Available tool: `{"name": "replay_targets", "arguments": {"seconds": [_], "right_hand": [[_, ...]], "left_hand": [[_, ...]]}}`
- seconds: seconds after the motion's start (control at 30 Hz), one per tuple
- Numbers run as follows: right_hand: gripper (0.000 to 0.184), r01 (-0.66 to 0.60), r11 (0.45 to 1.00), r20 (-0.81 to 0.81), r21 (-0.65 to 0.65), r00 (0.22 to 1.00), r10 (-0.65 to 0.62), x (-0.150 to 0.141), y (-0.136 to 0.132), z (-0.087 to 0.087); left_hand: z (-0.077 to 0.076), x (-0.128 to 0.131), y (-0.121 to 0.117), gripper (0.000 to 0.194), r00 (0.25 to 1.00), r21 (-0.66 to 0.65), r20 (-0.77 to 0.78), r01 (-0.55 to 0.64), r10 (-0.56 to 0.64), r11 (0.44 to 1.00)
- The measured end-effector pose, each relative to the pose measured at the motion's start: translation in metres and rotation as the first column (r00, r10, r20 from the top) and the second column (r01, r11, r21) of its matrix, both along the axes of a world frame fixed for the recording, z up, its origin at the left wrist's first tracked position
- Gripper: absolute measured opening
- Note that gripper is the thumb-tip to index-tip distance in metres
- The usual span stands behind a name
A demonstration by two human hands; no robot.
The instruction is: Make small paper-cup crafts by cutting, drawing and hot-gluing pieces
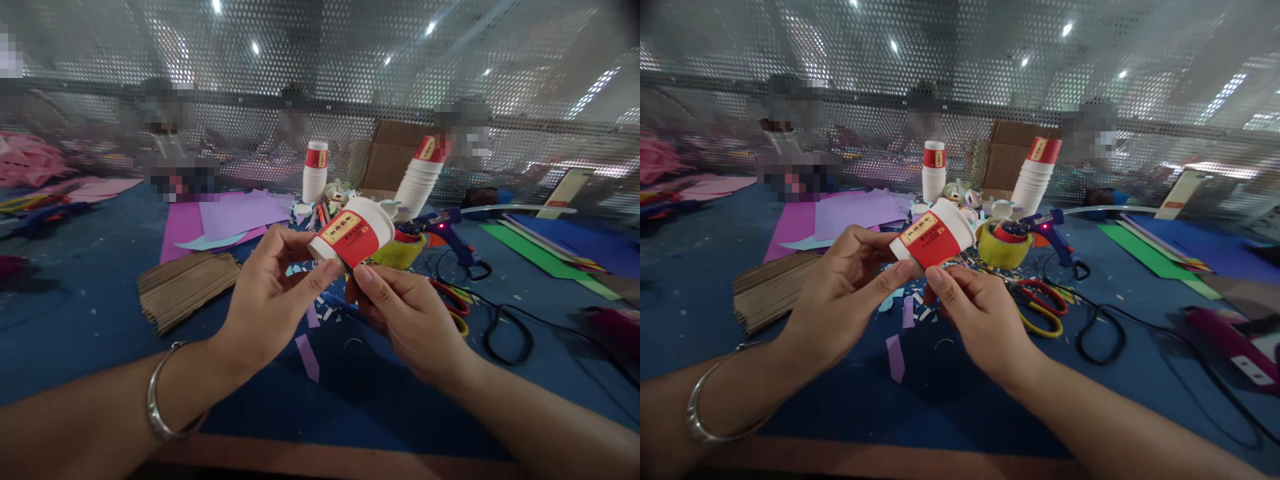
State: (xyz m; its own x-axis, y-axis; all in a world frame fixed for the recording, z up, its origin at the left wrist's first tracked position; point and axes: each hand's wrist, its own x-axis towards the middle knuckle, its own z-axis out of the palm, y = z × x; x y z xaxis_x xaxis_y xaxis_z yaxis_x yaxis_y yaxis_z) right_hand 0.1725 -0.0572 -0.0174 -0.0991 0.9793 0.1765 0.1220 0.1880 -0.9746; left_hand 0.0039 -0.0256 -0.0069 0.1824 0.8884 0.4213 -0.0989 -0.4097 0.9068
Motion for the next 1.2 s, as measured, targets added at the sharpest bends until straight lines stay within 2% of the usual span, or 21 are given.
{"name": "replay_targets", "arguments": {"seconds": [0.1, 0.33, 0.47, 0.73, 0.87, 0.97, 1.07, 1.2], "right_hand": [[0.047, 0.0, 1.0, 0.003, -0.012, 1.0, 0.0, 0.0, 0.001, -0.004], [0.048, 0.021, 1.0, 0.015, -0.001, 1.0, -0.021, -0.001, 0.001, -0.008], [0.048, 0.038, 0.999, 0.05, 0.004, 0.998, -0.038, -0.001, 0.0, -0.009], [0.048, 0.035, 0.999, 0.039, 0.001, 0.999, -0.035, -0.002, -0.001, -0.007], [0.049, 0.039, 0.999, 0.018, 0.019, 0.999, -0.039, -0.003, 0.0, -0.004], [0.048, 0.023, 1.0, -0.021, -0.001, 1.0, -0.023, -0.005, 0.001, -0.002], [0.048, 0.014, 0.999, -0.056, -0.034, 0.998, -0.016, -0.006, 0.001, 0.0], [0.049, 0.032, 0.998, -0.077, -0.053, 0.996, -0.037, -0.005, 0.001, 0.001]], "left_hand": [[-0.001, 0.001, -0.001, 0.026, 0.999, 0.069, -0.044, -0.02, 0.023, 0.997], [-0.003, -0.001, -0.003, 0.023, 0.992, 0.12, -0.117, -0.035, 0.049, 0.992], [-0.002, -0.003, -0.004, 0.025, 0.99, 0.109, -0.137, -0.018, 0.033, 0.994], [-0.005, -0.002, -0.003, 0.024, 0.989, 0.118, -0.14, -0.022, 0.038, 0.993], [-0.007, -0.002, -0.004, 0.029, 0.991, 0.127, -0.132, -0.008, 0.025, 0.992], [-0.006, -0.002, -0.002, 0.035, 0.995, 0.104, -0.097, -0.025, 0.036, 0.994], [-0.005, -0.001, 0.001, 0.043, 0.997, 0.029, -0.074, -0.027, 0.029, 0.999], [-0.004, 0.001, 0.004, 0.044, 0.999, -0.028, -0.033, 0.027, -0.027, 0.999]]}}
